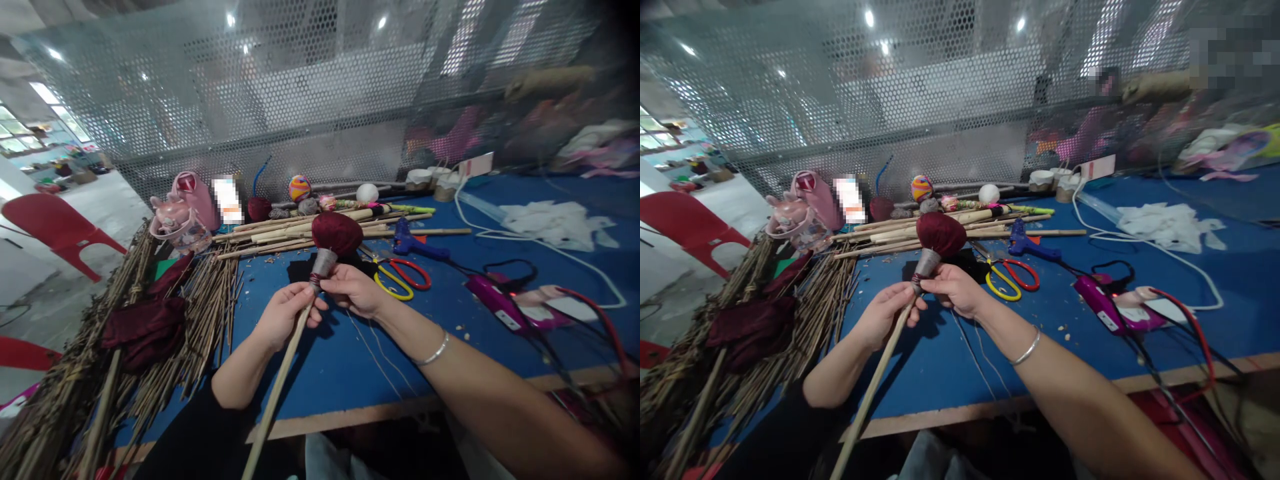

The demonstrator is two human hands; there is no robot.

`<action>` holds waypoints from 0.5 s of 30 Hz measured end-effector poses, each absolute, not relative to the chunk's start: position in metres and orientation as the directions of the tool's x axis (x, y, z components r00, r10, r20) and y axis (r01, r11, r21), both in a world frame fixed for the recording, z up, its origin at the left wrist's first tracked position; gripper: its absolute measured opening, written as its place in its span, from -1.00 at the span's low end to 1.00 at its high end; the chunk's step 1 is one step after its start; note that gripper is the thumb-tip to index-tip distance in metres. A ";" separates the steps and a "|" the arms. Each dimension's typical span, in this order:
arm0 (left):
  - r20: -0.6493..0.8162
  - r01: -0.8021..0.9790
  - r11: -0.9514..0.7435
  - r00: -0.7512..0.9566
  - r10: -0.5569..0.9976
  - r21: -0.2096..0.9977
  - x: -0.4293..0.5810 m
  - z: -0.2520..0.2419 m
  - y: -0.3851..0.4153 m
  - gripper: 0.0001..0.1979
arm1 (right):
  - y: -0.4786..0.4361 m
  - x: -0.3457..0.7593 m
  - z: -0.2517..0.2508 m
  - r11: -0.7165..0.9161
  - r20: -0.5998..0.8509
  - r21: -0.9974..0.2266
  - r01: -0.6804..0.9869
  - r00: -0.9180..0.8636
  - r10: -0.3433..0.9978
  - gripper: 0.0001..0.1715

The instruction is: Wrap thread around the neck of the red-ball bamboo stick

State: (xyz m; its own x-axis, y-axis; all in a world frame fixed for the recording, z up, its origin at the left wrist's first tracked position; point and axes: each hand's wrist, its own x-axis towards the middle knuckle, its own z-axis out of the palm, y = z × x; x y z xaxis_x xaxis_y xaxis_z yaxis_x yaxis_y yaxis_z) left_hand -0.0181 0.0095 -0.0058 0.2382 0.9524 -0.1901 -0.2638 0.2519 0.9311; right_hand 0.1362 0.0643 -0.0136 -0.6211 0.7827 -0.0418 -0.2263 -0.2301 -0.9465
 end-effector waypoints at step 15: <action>-0.273 -0.313 0.271 0.037 0.961 0.910 -0.034 -0.002 0.021 -0.59 | 0.044 0.133 0.016 0.252 -0.059 -0.885 0.392 -0.631 0.773 -0.80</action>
State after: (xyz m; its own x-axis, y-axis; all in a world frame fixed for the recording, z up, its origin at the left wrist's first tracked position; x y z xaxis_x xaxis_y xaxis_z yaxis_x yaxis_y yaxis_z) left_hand -0.0341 0.0213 -0.0018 0.0370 0.9613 -0.2730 -0.3135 0.2706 0.9102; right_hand 0.1325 0.0436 0.0158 -0.6314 0.7732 -0.0594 0.3920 0.2521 -0.8848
